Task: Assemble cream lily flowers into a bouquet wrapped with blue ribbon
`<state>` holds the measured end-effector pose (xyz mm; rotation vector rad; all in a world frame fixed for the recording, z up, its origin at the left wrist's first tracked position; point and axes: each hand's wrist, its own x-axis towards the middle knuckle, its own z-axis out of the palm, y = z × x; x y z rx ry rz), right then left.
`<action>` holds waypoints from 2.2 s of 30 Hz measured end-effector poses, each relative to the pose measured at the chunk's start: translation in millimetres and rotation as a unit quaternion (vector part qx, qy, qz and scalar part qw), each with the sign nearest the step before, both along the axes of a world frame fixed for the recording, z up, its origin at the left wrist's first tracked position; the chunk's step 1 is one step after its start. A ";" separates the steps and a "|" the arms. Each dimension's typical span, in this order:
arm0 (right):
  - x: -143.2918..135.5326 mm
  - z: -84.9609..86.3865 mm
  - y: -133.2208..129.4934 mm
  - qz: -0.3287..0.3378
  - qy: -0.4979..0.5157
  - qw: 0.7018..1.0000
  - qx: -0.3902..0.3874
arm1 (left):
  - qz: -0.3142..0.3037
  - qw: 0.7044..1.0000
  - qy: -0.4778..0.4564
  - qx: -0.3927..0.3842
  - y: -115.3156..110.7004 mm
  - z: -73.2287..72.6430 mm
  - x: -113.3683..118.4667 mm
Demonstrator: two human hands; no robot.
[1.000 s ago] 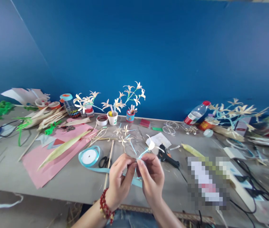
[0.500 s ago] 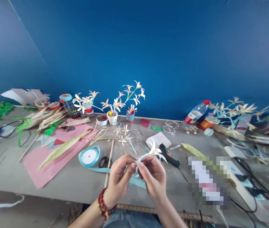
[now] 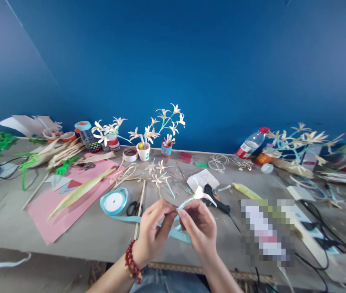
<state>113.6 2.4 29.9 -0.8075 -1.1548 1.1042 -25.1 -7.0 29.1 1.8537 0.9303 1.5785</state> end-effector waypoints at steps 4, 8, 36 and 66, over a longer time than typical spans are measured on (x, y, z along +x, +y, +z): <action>4.8 -1.7 0.3 0.006 -0.014 1.000 0.009 | -0.054 0.991 -0.064 -0.102 -0.9 -0.7 -0.7; 6.3 -3.9 1.1 0.016 -0.014 1.000 0.010 | -0.143 0.931 -0.222 -0.251 3.5 -4.0 0.2; 6.9 -10.5 15.7 -0.069 -0.112 0.991 0.038 | -0.082 0.921 -0.240 -0.296 13.6 10.8 7.6; 0.6 -4.3 13.5 -0.025 -0.036 0.997 -0.057 | -0.005 0.953 -0.180 -0.244 7.8 9.9 15.7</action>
